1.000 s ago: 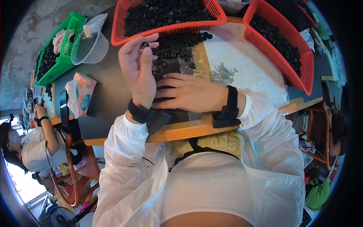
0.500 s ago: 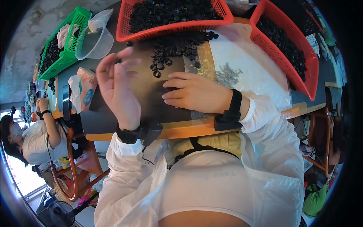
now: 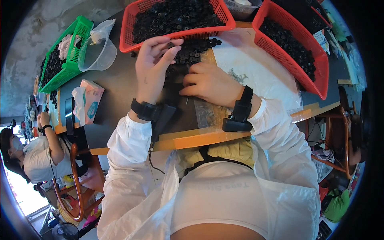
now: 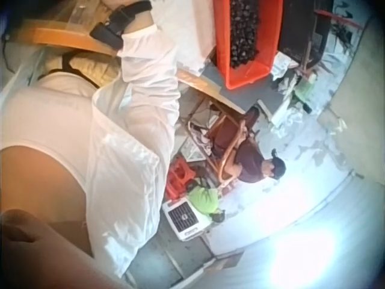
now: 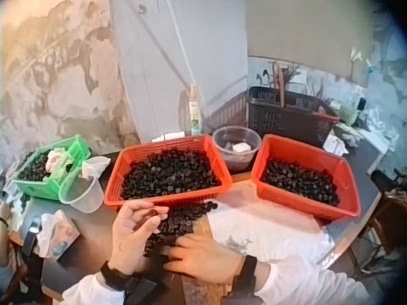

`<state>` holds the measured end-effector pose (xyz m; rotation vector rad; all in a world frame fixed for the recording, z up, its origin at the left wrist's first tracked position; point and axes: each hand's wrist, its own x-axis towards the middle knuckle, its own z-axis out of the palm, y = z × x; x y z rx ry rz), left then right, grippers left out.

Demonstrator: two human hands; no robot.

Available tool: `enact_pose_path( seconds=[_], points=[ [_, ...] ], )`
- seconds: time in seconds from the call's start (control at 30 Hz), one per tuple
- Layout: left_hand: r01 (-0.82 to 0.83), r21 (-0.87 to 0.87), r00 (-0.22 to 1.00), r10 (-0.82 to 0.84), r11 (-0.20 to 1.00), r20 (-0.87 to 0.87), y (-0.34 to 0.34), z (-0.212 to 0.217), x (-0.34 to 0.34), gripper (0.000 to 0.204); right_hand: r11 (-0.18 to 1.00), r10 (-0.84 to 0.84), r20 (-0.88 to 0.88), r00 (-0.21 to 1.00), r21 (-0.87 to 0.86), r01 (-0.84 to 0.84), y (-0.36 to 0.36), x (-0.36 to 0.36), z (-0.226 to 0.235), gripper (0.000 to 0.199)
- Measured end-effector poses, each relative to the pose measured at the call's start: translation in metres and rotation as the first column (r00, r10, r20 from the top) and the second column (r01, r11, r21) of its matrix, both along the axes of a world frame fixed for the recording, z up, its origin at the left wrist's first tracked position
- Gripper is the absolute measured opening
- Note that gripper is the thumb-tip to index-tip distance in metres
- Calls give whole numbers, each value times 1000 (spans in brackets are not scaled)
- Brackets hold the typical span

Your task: Sorting and inspecting small black shoe eyelets or grommets at a workbench.

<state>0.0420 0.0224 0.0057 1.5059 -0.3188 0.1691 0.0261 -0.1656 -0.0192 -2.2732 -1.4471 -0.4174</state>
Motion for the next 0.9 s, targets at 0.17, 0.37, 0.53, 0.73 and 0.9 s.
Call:
enact_pose_path(
  seconds=[0.17,0.37,0.53,0.73,0.9],
  points=[
    [-142,-11,989,142,990,46,0,-7,-3,21,997,82,23,996,-11,-82,-1,2,2,18],
    [-110,-66,994,110,992,-4,-1,-10,-1,20,973,231,11,973,-16,-231,2,-1,6,18],
    [-111,24,993,111,994,-37,0,-15,-2,34,976,161,137,977,-167,-137,8,-18,17,10],
    [-49,-13,997,49,999,-64,-5,-16,-7,31,993,58,38,998,100,-61,-2,-9,15,6],
    [60,20,993,-57,998,-98,-7,-17,-14,23,807,-68,-395,916,518,283,-14,-5,33,14]
  ],
)
